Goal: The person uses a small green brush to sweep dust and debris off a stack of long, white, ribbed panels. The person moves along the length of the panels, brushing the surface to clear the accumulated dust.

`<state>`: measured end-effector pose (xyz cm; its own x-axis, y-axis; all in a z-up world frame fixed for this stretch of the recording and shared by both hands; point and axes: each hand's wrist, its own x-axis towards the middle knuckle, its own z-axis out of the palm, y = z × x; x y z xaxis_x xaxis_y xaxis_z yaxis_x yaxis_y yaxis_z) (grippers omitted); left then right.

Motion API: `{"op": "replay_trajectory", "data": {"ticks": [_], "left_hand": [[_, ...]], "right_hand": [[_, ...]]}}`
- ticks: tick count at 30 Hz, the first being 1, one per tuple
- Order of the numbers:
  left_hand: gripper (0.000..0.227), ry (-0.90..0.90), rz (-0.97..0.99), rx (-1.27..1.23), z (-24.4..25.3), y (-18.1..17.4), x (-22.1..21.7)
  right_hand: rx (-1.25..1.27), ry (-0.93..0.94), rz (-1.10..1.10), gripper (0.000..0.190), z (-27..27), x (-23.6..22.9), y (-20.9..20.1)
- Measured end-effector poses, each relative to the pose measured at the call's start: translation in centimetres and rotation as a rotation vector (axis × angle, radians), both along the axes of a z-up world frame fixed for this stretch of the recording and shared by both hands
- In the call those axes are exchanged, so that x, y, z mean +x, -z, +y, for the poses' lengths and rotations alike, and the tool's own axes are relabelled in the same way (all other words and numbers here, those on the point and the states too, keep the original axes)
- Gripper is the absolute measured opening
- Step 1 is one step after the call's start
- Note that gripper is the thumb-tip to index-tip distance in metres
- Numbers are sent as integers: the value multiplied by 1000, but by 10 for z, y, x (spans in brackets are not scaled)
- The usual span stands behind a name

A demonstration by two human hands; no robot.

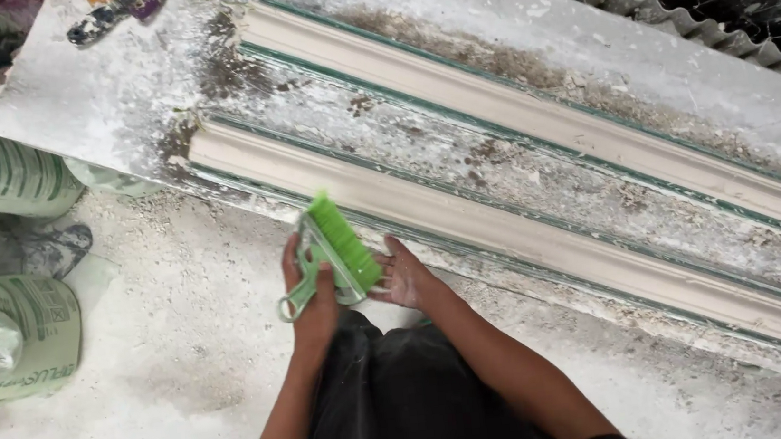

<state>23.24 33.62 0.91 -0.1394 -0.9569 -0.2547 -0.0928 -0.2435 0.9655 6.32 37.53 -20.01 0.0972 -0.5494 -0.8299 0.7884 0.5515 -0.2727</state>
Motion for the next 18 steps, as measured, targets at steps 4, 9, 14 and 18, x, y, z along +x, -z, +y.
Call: {"op": "replay_trajectory", "data": {"ticks": [4,9,14,18], "left_hand": [[64,151,-92,-37,-24,7,24],[63,194,-54,1,-67,6,41],[67,243,0,-67,-135,-14,46],[64,155,-31,-256,-218,-16,32]], "right_hand": [[130,298,79,59,-8,20,31],[177,383,163,39,-17,27,7],[186,344,220,21,-5,31,-1],[228,115,449,18,33,32,-2]]}}
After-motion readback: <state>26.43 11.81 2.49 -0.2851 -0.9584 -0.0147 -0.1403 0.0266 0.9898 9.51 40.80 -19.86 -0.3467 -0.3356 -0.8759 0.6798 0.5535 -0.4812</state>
